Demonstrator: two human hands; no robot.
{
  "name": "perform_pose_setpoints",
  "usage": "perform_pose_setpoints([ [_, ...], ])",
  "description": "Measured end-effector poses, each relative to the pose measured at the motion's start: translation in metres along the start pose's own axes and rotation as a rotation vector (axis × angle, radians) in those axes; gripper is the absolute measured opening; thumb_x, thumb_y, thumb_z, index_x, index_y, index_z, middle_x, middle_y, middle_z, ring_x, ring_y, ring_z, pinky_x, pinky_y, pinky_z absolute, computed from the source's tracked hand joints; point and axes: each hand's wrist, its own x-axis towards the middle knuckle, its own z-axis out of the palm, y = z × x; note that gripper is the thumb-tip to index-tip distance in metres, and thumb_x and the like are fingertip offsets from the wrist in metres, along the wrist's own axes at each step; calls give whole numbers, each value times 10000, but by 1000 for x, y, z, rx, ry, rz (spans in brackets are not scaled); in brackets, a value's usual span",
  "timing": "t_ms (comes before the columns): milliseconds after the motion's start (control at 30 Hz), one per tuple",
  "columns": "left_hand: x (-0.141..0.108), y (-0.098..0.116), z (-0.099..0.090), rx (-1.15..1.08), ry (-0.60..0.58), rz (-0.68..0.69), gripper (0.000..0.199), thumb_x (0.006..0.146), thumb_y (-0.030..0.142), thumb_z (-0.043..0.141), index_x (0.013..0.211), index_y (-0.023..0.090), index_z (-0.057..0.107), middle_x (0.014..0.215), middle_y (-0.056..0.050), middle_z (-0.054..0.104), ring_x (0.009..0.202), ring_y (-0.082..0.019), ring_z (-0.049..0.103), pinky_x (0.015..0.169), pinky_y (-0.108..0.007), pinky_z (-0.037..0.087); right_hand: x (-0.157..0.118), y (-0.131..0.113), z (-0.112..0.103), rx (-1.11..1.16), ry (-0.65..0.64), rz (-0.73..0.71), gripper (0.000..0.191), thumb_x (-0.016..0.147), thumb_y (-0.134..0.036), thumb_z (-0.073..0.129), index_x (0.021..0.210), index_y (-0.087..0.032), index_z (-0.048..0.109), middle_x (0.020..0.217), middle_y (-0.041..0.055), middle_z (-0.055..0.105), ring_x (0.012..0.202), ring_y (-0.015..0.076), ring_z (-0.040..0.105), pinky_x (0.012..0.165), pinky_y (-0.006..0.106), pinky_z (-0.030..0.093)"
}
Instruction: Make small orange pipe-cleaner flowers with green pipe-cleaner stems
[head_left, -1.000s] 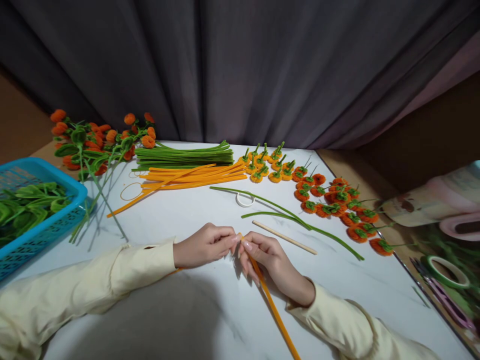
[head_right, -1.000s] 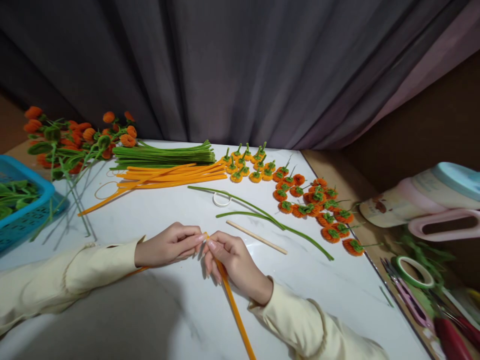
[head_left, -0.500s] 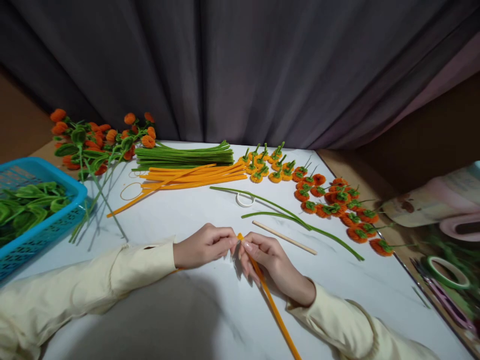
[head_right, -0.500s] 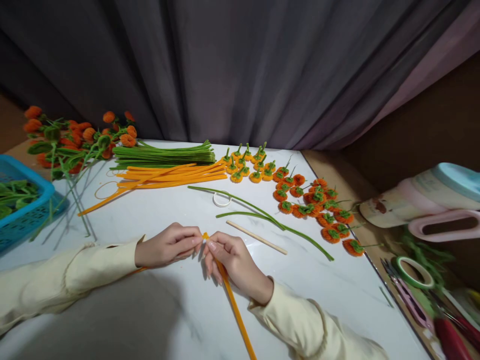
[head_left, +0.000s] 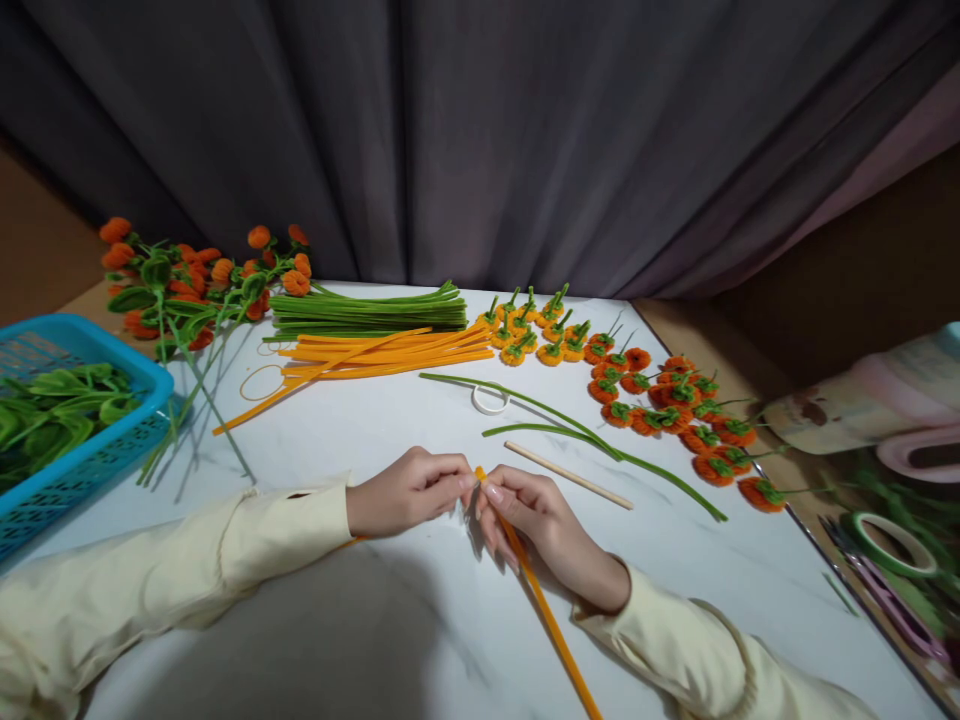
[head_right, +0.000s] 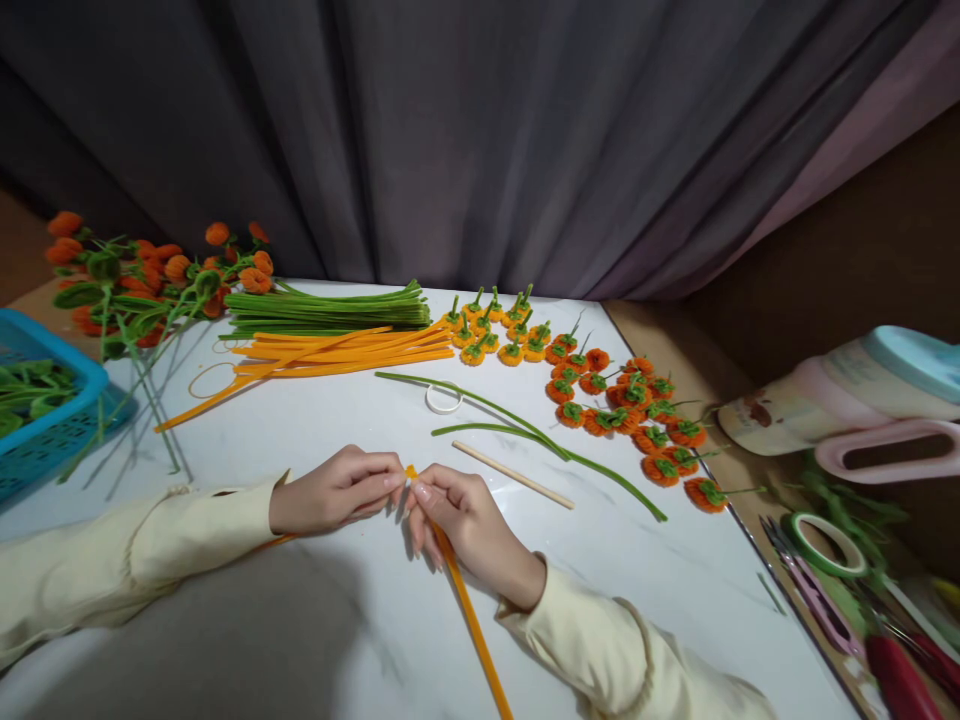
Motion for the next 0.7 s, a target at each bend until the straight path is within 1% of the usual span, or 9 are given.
perform_pose_setpoints([
  [133,1,1,0,31,-1,22,254,900,248,381,692,150,491,464,90,341,409,-49,277,429,-167,256,0,0,0,-16,-1,-11,294,864,-413,531,761,-137,548,508,-23,565,330,50,410,381,189,323],
  [500,2,5,-2,196,14,99,272,888,230,391,664,143,519,492,73,375,451,-51,324,465,-157,290,-1,0,0,-33,16,1,287,860,-412,534,771,-139,551,503,-29,556,330,53,409,365,190,292],
  [600,0,4,0,274,77,136,272,882,217,392,669,138,541,509,59,423,461,-51,349,467,-150,305,-1,0,1,-40,25,5,291,859,-419,531,768,-143,546,499,-32,554,328,53,404,360,189,287],
  [700,-3,1,5,396,234,194,231,866,224,440,727,124,595,491,54,452,429,-46,335,436,-144,305,-1,-1,2,-44,23,5,298,859,-424,526,753,-146,539,493,-38,545,323,50,391,356,187,285],
])
